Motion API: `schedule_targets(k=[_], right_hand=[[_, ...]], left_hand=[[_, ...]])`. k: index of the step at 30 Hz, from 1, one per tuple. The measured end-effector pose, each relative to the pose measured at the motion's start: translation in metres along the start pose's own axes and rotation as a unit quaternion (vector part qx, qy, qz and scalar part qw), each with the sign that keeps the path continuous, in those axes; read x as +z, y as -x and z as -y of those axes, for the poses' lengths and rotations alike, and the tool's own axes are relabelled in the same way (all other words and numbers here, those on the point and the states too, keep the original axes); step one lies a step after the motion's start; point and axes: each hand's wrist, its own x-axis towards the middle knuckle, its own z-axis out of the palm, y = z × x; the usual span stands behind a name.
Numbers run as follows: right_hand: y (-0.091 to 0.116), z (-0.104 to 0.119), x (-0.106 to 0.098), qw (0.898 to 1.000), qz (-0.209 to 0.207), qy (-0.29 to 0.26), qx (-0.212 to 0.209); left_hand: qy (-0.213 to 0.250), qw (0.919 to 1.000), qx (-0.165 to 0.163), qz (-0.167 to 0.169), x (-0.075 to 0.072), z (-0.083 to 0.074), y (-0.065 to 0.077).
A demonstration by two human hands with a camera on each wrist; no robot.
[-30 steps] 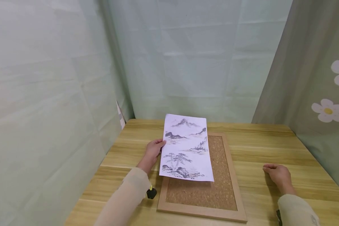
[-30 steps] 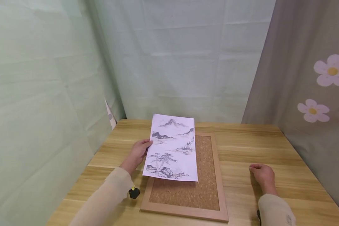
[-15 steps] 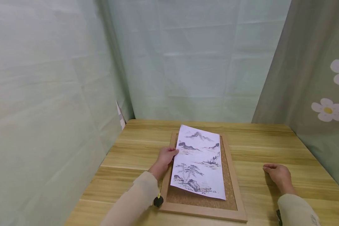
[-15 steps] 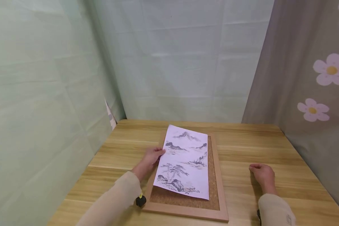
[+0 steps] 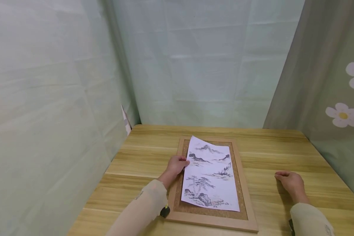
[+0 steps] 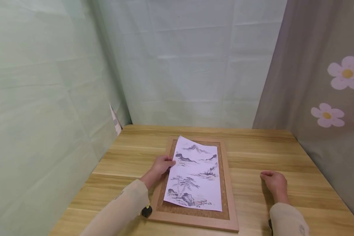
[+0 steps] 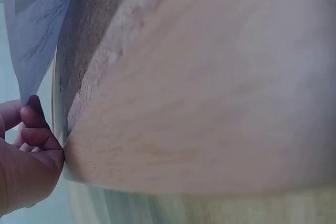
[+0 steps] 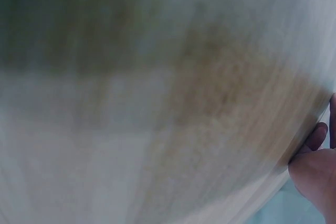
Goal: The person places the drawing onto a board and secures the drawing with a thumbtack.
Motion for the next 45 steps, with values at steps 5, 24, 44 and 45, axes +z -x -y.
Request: schedule_targets(k=[5, 24, 44, 45], right_hand=[[-0.002, 0.000, 0.000, 1.000, 0.010, -0.001, 0.006], [-0.010, -0.004, 0.004, 1.000, 0.007, 0.010, -0.001], [-0.011, -0.003, 0.006, 0.999, -0.010, -0.016, 0.042], [-0.012, -0.003, 0.007, 0.999, -0.007, -0.015, 0.043]], left_hand=[[-0.026, 0.9996, 0.007, 0.007, -0.001, -0.003, 0.001], [-0.186, 0.9765, 0.099, 0.045, -0.025, 0.004, -0.005], [-0.401, 0.8813, 0.166, 0.186, -0.027, 0.010, -0.003], [-0.407, 0.8790, 0.163, 0.188, -0.027, 0.010, -0.003]])
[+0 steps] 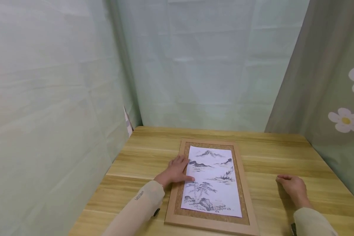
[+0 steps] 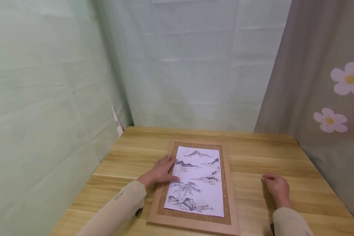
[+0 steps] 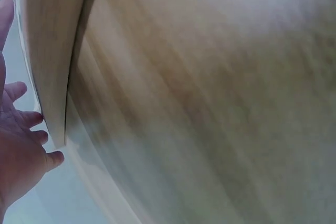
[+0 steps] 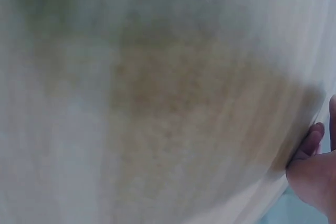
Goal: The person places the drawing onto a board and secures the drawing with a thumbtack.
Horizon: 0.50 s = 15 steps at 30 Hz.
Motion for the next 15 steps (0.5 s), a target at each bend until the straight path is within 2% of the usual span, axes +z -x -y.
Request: schedule_targets(k=[3, 6, 15], right_hand=[[-0.004, 0.003, -0.002, 1.000, 0.008, -0.011, 0.014], [-0.004, 0.006, -0.002, 1.000, 0.019, -0.021, 0.011], [-0.002, 0.020, 0.006, 0.994, 0.063, -0.074, -0.046]], left_hand=[[-0.008, 0.9999, -0.007, 0.010, 0.000, 0.000, -0.001], [-0.008, 0.9996, -0.018, 0.019, 0.004, 0.001, -0.001], [-0.001, 0.9994, -0.025, 0.025, 0.004, 0.000, -0.001]])
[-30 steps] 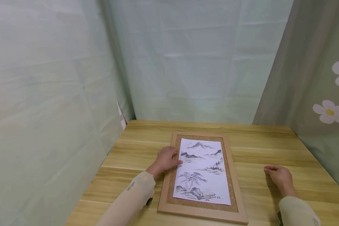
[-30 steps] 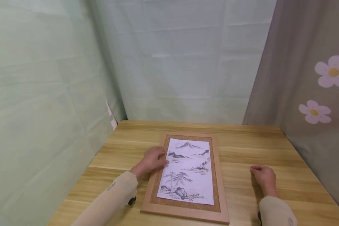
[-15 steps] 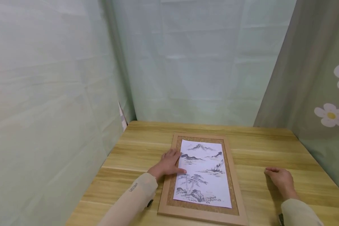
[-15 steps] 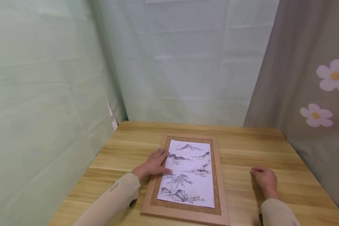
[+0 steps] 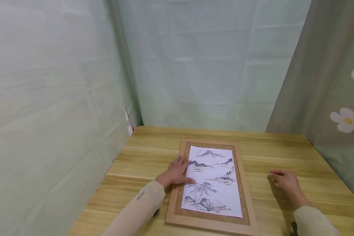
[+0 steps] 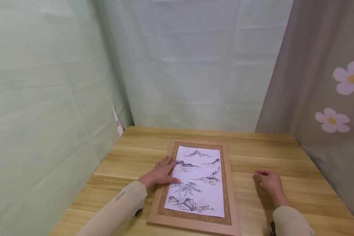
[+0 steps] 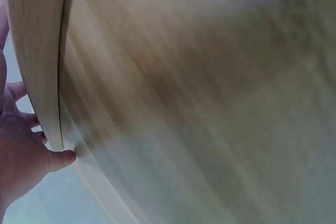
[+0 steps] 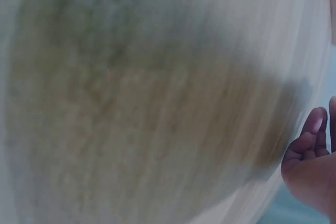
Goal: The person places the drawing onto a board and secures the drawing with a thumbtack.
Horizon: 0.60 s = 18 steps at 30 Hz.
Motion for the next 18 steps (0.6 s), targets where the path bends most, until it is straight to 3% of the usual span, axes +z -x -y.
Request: schedule_targets(k=[9, 18], right_hand=[[-0.001, 0.017, 0.020, 0.998, 0.025, -0.029, -0.049], [0.003, 0.033, 0.041, 0.996, 0.033, -0.063, -0.058]], left_hand=[[-0.004, 0.9999, 0.005, 0.008, -0.002, 0.000, 0.002], [0.000, 0.9999, -0.001, 0.011, -0.004, -0.002, 0.004]])
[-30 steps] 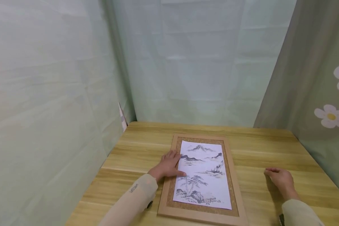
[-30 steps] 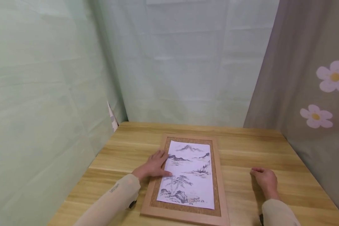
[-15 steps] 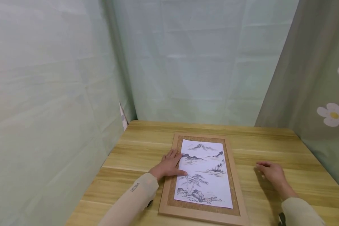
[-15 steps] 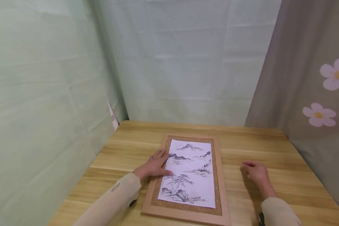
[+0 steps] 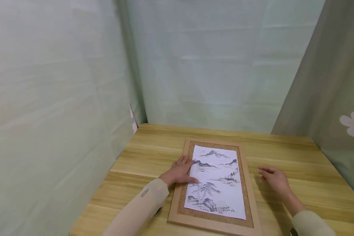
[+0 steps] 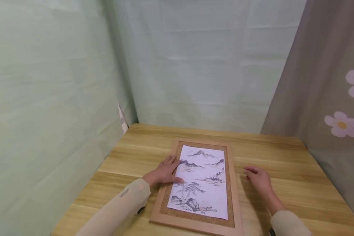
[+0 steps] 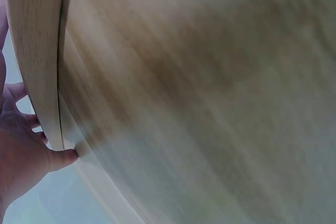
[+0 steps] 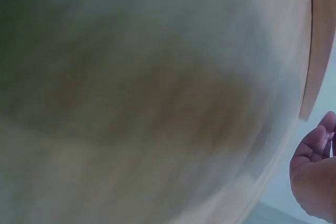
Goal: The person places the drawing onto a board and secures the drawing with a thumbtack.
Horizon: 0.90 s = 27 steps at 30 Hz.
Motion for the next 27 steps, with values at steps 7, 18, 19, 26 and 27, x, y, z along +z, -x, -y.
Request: schedule_targets(k=[7, 18, 19, 26, 27], right_hand=[[-0.010, 0.017, 0.013, 1.000, 0.019, -0.003, -0.001], [-0.025, 0.037, 0.040, 1.000, 0.003, 0.005, -0.002], [-0.027, 0.039, 0.042, 1.000, 0.004, 0.004, -0.003], [-0.039, 0.047, 0.051, 1.000, 0.010, -0.011, -0.012], [-0.041, 0.048, 0.052, 1.000, 0.013, -0.016, -0.012]], left_hand=[[0.000, 1.0000, 0.002, 0.004, -0.002, -0.002, 0.001], [0.005, 1.0000, 0.003, 0.006, -0.005, -0.003, 0.003], [0.005, 1.0000, 0.002, 0.007, -0.005, -0.003, 0.003], [0.001, 0.9999, -0.006, 0.012, -0.003, -0.003, 0.001], [0.002, 0.9999, -0.007, 0.012, -0.003, -0.003, 0.001]])
